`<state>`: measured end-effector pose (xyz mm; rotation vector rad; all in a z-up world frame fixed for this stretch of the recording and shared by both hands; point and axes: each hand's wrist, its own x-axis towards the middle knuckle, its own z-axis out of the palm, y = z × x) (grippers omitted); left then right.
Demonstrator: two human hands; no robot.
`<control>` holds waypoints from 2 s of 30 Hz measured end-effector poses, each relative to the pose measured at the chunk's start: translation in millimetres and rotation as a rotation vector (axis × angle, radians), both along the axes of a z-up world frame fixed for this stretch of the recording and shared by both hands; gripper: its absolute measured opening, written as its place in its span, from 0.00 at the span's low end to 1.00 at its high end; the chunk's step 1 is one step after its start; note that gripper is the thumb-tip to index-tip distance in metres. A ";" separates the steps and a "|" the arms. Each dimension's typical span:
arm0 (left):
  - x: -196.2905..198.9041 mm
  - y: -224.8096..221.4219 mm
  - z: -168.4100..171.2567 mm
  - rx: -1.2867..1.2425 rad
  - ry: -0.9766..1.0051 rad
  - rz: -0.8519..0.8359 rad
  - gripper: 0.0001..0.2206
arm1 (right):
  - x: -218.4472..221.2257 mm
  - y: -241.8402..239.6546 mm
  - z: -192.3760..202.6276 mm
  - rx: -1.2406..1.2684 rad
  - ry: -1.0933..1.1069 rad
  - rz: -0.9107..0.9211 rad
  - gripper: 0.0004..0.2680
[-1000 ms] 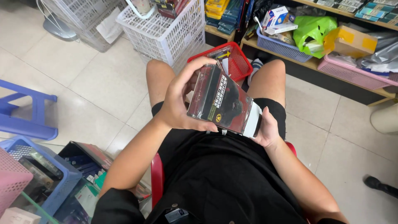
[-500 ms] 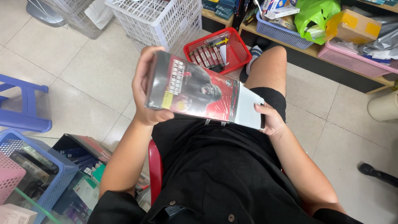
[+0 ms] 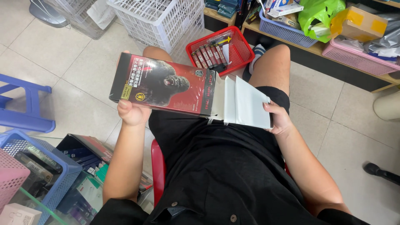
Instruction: The recorder is unpacking a mobile screen replacement kit and inspecting the screen.
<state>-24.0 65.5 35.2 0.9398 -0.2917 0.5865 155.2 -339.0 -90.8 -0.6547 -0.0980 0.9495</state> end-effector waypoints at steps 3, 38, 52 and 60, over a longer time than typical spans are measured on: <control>-4.5 4.4 -8.6 -0.030 0.001 0.000 0.53 | 4.0 -6.5 -10.5 0.032 -0.008 0.026 0.23; -42.7 55.6 -8.1 0.911 1.059 -0.181 0.25 | -84.3 -59.2 70.0 -1.440 -1.096 -0.170 0.23; -32.3 33.0 -2.7 1.152 0.952 0.022 0.25 | -64.6 -92.5 61.6 -1.065 -0.737 -0.382 0.19; -26.0 14.9 1.8 1.169 0.754 0.201 0.23 | -66.3 -96.0 54.9 -1.015 -0.696 -0.329 0.13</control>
